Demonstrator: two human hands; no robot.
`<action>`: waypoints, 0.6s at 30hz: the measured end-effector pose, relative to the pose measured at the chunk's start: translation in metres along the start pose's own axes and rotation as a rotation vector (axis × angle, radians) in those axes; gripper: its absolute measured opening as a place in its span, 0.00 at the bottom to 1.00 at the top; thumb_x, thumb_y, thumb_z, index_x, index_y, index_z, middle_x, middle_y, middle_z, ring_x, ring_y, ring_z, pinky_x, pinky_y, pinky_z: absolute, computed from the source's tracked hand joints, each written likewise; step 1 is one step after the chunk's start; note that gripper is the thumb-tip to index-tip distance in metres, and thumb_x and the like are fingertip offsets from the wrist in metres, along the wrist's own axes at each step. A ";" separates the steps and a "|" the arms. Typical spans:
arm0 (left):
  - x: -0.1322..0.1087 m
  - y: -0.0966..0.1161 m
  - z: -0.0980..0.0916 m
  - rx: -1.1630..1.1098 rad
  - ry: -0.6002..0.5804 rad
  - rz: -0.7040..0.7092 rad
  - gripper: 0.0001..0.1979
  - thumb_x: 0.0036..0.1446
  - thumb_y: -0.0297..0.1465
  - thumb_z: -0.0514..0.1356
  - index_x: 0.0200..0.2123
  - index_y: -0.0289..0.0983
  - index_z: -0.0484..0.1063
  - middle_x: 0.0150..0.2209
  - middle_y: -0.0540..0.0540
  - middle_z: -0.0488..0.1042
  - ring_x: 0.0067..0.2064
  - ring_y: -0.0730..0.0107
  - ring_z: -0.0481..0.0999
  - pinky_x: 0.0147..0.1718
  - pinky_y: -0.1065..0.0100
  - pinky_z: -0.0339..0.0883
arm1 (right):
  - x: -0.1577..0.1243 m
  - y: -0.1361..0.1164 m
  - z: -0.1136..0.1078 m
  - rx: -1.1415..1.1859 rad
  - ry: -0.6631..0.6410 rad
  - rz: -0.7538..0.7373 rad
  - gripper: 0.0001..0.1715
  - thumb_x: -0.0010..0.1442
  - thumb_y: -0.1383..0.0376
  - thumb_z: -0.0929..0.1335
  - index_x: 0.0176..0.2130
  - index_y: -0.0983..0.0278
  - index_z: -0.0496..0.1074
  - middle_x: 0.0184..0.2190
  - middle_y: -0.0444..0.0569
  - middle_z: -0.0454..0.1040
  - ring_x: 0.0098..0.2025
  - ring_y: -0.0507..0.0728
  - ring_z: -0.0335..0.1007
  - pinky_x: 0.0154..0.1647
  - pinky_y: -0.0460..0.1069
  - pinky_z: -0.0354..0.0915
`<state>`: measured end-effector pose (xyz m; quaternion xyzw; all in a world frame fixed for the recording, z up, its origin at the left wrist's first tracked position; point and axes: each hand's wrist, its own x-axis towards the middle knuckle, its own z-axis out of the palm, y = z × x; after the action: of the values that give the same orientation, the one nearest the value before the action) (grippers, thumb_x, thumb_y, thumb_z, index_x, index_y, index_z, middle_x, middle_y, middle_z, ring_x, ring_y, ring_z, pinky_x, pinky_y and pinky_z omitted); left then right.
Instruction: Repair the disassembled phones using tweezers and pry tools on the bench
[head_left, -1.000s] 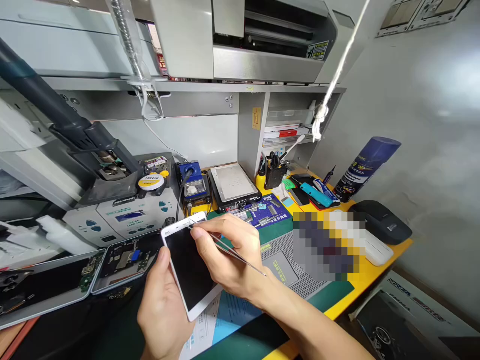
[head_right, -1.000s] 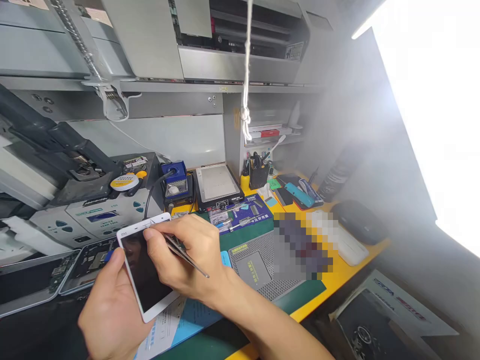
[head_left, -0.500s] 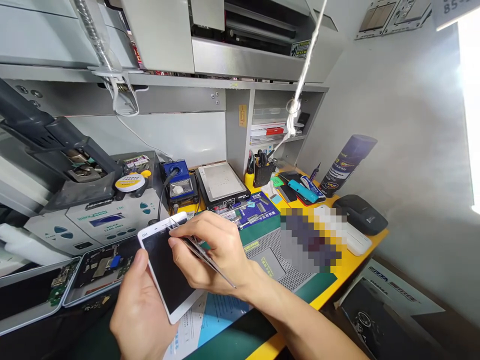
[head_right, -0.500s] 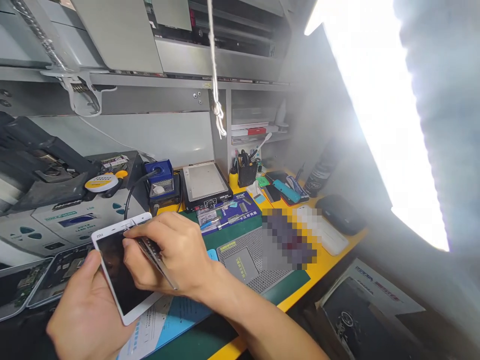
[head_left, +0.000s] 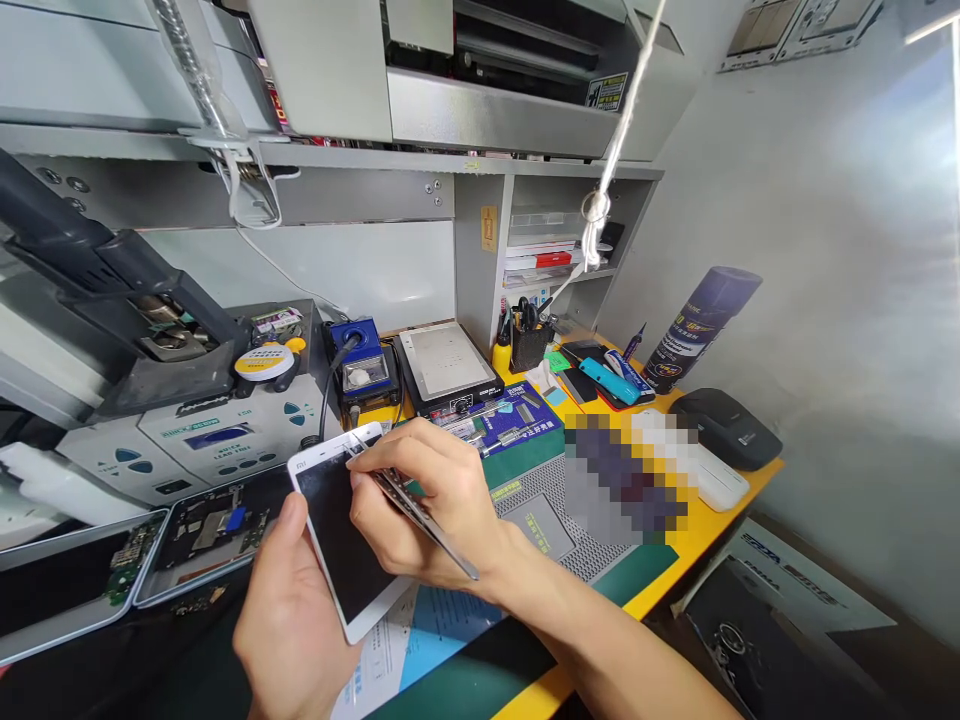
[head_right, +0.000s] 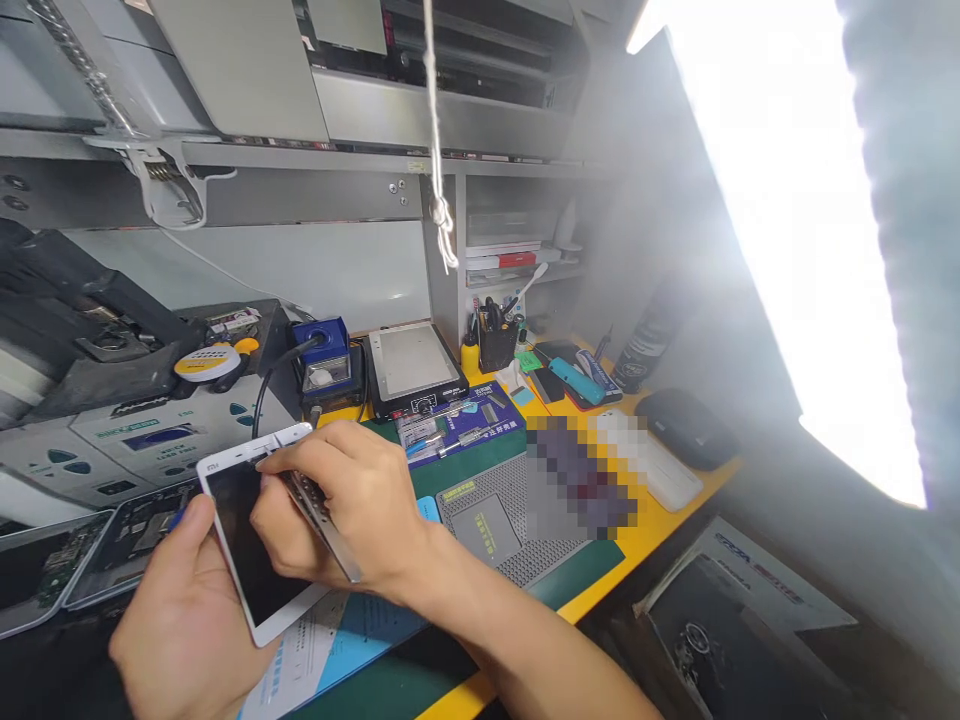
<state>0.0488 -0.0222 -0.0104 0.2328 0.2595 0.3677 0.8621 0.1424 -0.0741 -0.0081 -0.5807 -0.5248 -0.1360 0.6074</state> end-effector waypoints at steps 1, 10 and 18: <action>0.000 0.000 -0.001 0.003 0.020 -0.003 0.17 0.62 0.39 0.61 0.48 0.37 0.80 0.37 0.49 0.82 0.58 0.59 0.73 0.60 0.62 0.66 | 0.000 0.000 0.000 0.002 0.006 0.001 0.05 0.60 0.67 0.66 0.36 0.62 0.73 0.33 0.49 0.78 0.34 0.54 0.75 0.39 0.48 0.73; 0.007 -0.006 -0.010 0.044 0.053 0.030 0.16 0.60 0.40 0.61 0.45 0.37 0.81 0.46 0.44 0.82 0.60 0.55 0.73 0.62 0.58 0.64 | 0.002 -0.003 -0.006 0.088 -0.020 0.032 0.08 0.60 0.71 0.67 0.39 0.62 0.75 0.34 0.48 0.77 0.35 0.54 0.75 0.38 0.49 0.71; 0.010 -0.007 -0.022 0.070 -0.064 0.052 0.20 0.59 0.44 0.63 0.48 0.37 0.81 0.56 0.45 0.77 0.67 0.60 0.63 0.68 0.66 0.53 | 0.001 -0.007 -0.004 0.158 -0.038 0.066 0.10 0.61 0.74 0.67 0.39 0.62 0.76 0.36 0.49 0.76 0.37 0.55 0.74 0.38 0.51 0.70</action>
<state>0.0447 -0.0146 -0.0341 0.2811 0.2383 0.3728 0.8516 0.1399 -0.0792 -0.0024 -0.5503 -0.5261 -0.0631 0.6453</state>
